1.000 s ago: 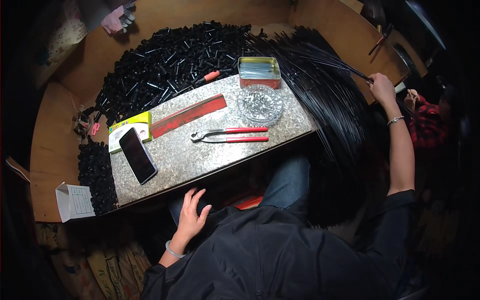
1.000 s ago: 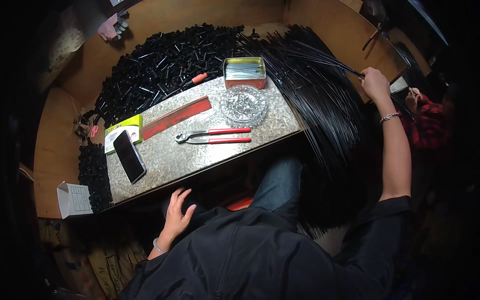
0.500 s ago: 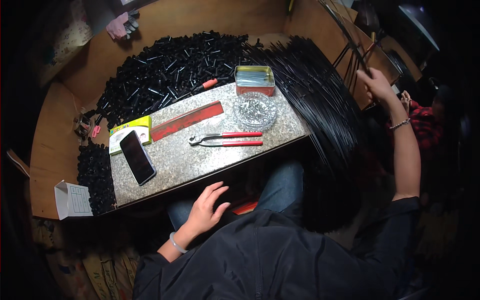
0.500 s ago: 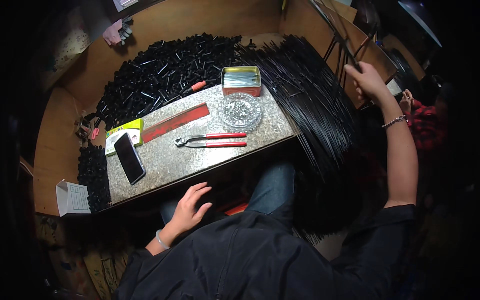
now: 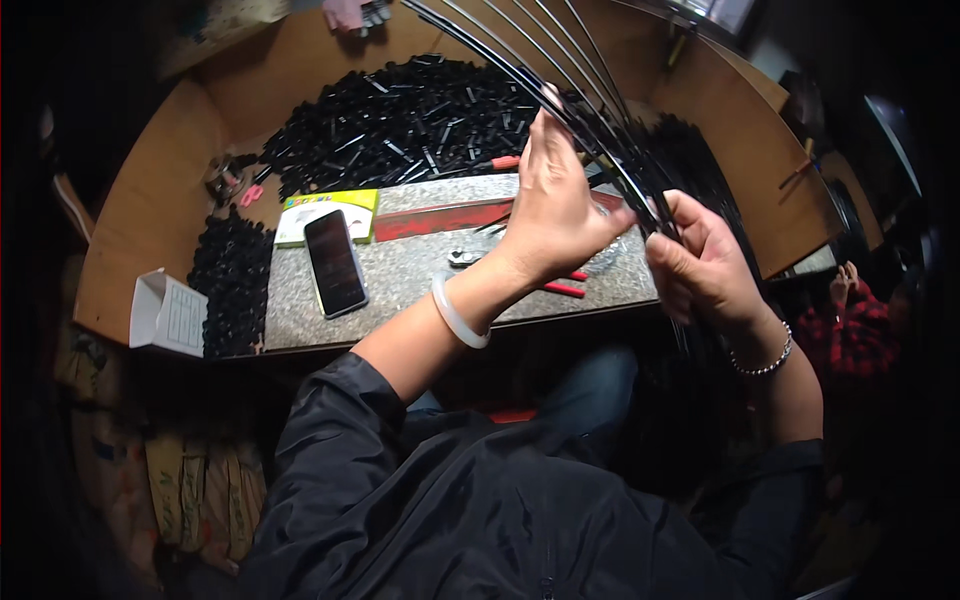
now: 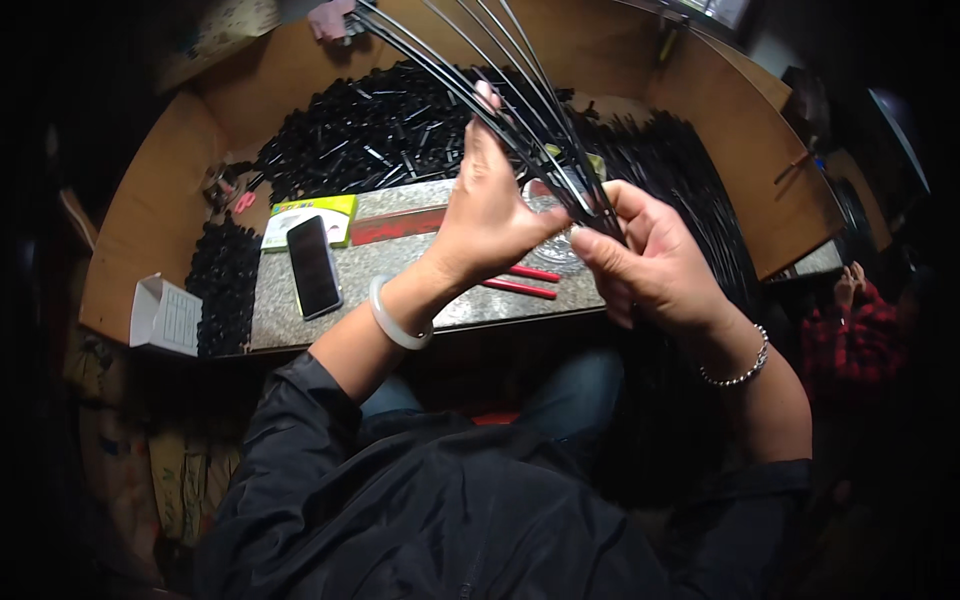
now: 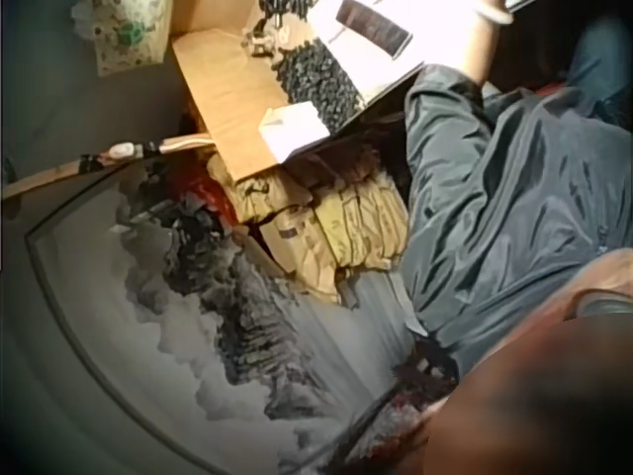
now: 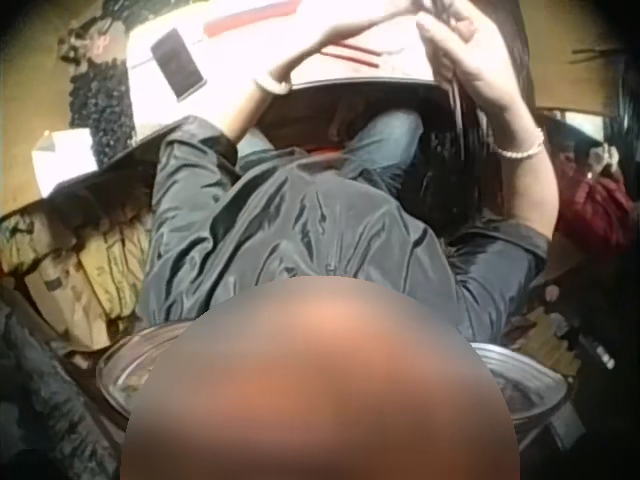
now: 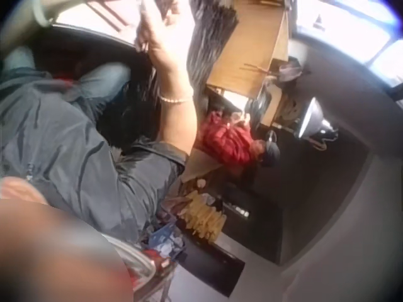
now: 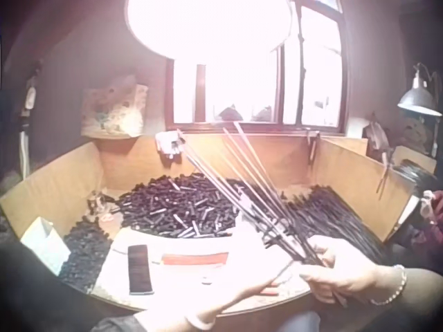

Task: The person is using pliers and their hands to assemble various black plastic and metal components that appear to be for umbrellas at a factory workbench.

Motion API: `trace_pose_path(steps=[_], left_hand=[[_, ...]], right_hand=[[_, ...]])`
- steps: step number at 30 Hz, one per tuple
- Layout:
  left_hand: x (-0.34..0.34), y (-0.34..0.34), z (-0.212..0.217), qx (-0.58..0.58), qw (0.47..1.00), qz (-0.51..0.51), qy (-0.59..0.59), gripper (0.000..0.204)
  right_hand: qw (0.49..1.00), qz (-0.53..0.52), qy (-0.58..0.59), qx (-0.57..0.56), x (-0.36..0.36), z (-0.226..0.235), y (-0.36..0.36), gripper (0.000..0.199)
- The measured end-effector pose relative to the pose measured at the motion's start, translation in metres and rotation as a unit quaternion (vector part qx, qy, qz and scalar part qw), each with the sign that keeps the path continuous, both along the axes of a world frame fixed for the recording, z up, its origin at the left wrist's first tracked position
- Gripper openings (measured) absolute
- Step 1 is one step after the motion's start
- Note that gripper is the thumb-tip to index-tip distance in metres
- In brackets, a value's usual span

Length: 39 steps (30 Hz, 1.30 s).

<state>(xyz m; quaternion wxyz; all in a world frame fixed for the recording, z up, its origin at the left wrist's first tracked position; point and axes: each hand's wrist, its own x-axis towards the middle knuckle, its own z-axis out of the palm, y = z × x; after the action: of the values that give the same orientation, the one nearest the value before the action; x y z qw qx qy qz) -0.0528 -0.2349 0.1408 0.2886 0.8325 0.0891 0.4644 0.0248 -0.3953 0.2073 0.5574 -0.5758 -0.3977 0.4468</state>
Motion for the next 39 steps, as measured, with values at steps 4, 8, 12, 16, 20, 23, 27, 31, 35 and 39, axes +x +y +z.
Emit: trace_pose_path(steps=[4,8,12,16,20,23,27,31,35,39], left_hand=[[-0.019,0.032,-0.006,-0.095,0.991,0.063,-0.077,0.088],[-0.039,0.038,-0.007,0.020,0.984,0.166,-0.063,0.069],[-0.039,0.035,-0.006,-0.341,0.912,-0.169,-0.150,0.065],[-0.046,0.038,-0.009,-0.111,0.987,-0.030,-0.112,0.043],[-0.051,0.042,-0.004,-0.346,0.915,-0.191,-0.084,0.029],[-0.064,0.062,-0.004,-0.279,0.953,-0.118,-0.029,0.032],[-0.103,0.035,0.002,0.068,0.983,0.160,0.062,0.038],[-0.129,0.030,-0.005,0.040,0.964,0.255,-0.072,0.098],[-0.094,0.059,-0.010,-0.204,0.975,-0.015,-0.091,0.099],[-0.082,0.067,-0.007,-0.345,0.910,-0.177,-0.148,0.047]], right_hand=[[0.997,0.075,0.032,-0.016,-0.014,-0.011,0.012,0.033],[0.998,0.049,0.018,-0.025,-0.025,-0.013,0.025,0.030],[0.998,0.051,0.011,-0.021,-0.028,-0.021,0.039,0.017],[0.998,0.061,0.028,-0.016,-0.024,-0.025,0.047,0.022],[0.990,0.130,0.035,-0.041,-0.039,-0.018,0.052,0.028],[0.985,0.125,0.013,-0.118,-0.042,-0.014,0.034,0.032],[0.998,0.055,-0.018,-0.015,-0.034,-0.039,0.019,0.028],[0.997,0.076,0.016,-0.023,-0.042,-0.022,0.026,0.024],[0.989,0.135,0.035,-0.050,-0.049,-0.025,0.030,0.026],[0.982,0.147,0.074,-0.092,-0.053,-0.027,0.033,0.028]])
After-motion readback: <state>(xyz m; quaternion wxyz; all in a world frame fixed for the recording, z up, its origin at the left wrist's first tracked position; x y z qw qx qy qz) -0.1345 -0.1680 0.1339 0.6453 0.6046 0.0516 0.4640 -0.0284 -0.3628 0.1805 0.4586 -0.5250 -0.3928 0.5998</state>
